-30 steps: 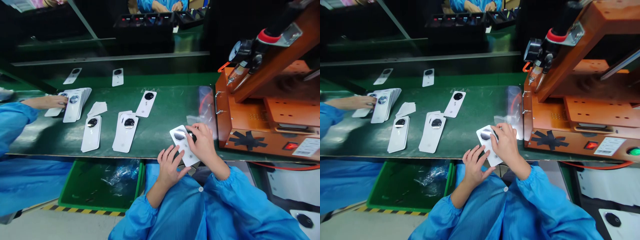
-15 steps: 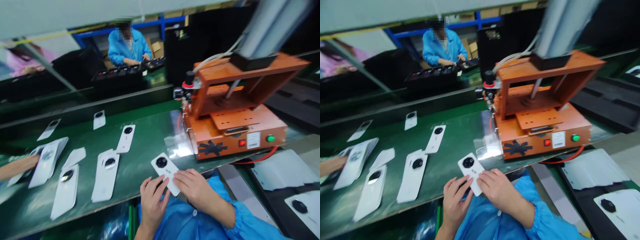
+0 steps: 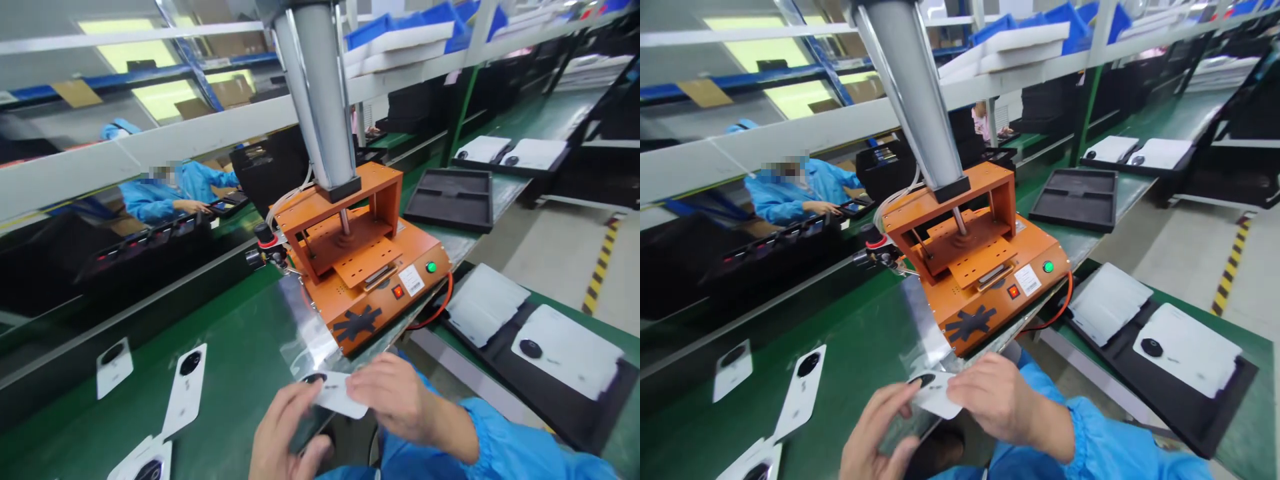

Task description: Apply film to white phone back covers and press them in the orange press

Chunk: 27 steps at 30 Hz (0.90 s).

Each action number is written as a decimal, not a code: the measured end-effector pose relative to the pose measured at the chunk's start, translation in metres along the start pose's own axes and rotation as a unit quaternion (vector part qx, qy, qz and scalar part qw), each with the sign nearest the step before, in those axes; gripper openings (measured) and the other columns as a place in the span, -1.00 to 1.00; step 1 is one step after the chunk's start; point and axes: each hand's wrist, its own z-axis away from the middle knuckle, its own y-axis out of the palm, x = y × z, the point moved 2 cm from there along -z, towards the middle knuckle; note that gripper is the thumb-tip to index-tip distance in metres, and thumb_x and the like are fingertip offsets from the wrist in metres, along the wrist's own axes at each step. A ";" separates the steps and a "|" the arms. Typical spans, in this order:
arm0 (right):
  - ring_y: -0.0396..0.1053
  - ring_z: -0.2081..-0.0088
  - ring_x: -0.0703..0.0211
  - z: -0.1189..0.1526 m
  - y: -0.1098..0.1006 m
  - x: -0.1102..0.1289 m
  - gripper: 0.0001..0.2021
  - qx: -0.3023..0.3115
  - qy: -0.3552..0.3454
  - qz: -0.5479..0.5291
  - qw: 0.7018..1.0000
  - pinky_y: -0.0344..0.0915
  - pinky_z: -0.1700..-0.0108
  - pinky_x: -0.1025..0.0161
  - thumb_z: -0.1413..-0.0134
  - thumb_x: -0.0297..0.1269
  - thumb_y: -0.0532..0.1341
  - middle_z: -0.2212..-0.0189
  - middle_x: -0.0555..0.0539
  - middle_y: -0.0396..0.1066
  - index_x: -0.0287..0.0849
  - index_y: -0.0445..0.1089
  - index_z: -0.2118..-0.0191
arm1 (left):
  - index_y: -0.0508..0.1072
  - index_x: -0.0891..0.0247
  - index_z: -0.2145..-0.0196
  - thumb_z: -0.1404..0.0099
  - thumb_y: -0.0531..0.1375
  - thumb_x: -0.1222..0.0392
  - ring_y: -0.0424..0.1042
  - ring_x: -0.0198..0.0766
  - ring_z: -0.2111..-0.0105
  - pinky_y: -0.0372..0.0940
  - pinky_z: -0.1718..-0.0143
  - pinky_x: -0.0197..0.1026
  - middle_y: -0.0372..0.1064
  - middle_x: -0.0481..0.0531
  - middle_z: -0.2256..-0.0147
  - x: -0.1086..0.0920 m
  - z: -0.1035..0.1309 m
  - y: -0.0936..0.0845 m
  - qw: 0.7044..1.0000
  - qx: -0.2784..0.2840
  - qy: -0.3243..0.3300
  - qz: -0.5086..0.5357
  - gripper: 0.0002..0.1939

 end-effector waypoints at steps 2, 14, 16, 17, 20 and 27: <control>0.57 0.10 0.17 0.003 -0.029 -0.001 -0.76 -0.031 0.018 0.011 0.999 0.42 0.17 0.18 -0.34 -0.43 0.11 0.14 -0.17 0.60 -0.21 0.38 -0.06 | 0.43 0.15 -0.16 -0.49 0.00 -0.10 0.48 -0.15 0.23 0.43 0.16 -0.08 0.46 0.15 0.10 0.005 -0.022 0.003 0.995 -0.015 -0.059 0.077 -0.54; 0.58 0.06 -0.01 0.031 -0.127 -0.003 -0.56 -0.106 0.055 0.223 0.967 0.52 0.13 0.07 -0.11 -0.60 0.22 0.11 -0.15 0.60 -0.09 0.48 -0.08 | 0.57 0.23 0.10 -0.47 0.05 -0.08 0.53 -0.17 0.21 0.42 0.15 -0.16 0.57 0.10 0.20 0.018 -0.147 0.063 0.948 0.124 -0.187 0.225 -0.59; 0.59 0.07 -0.01 0.034 -0.131 -0.008 -0.56 -0.114 0.059 0.239 0.962 0.52 0.13 0.08 -0.11 -0.60 0.23 0.11 -0.14 0.61 -0.08 0.49 -0.07 | 0.56 0.22 0.08 -0.46 0.07 -0.07 0.54 -0.16 0.19 0.42 0.13 -0.16 0.58 0.09 0.18 0.019 -0.152 0.065 0.952 0.134 -0.180 0.206 -0.61; 0.58 0.06 -0.01 0.036 -0.133 -0.010 -0.56 -0.111 0.059 0.249 0.960 0.52 0.13 0.08 -0.12 -0.60 0.23 0.09 -0.14 0.60 -0.08 0.49 -0.07 | 0.56 0.22 0.08 -0.46 0.08 -0.06 0.54 -0.16 0.19 0.42 0.12 -0.16 0.59 0.08 0.18 0.020 -0.154 0.066 0.953 0.143 -0.178 0.197 -0.62; 0.57 0.02 -0.02 0.044 -0.138 -0.014 -0.53 -0.101 0.064 0.277 0.953 0.51 0.11 0.08 -0.12 -0.61 0.22 0.04 -0.15 0.58 -0.08 0.47 -0.11 | 0.57 0.21 0.11 -0.44 0.11 -0.03 0.54 -0.19 0.22 0.40 0.14 -0.18 0.59 0.04 0.21 0.020 -0.156 0.070 0.959 0.161 -0.173 0.158 -0.67; 0.57 0.03 0.00 0.053 -0.143 -0.022 -0.55 -0.098 0.058 0.309 0.944 0.50 0.11 0.10 -0.14 -0.57 0.23 0.04 -0.12 0.58 -0.06 0.46 -0.12 | 0.59 0.15 0.17 -0.41 0.13 0.03 0.49 -0.23 0.31 0.32 0.25 -0.21 0.58 -0.02 0.26 0.013 -0.161 0.076 0.976 0.157 -0.143 0.055 -0.73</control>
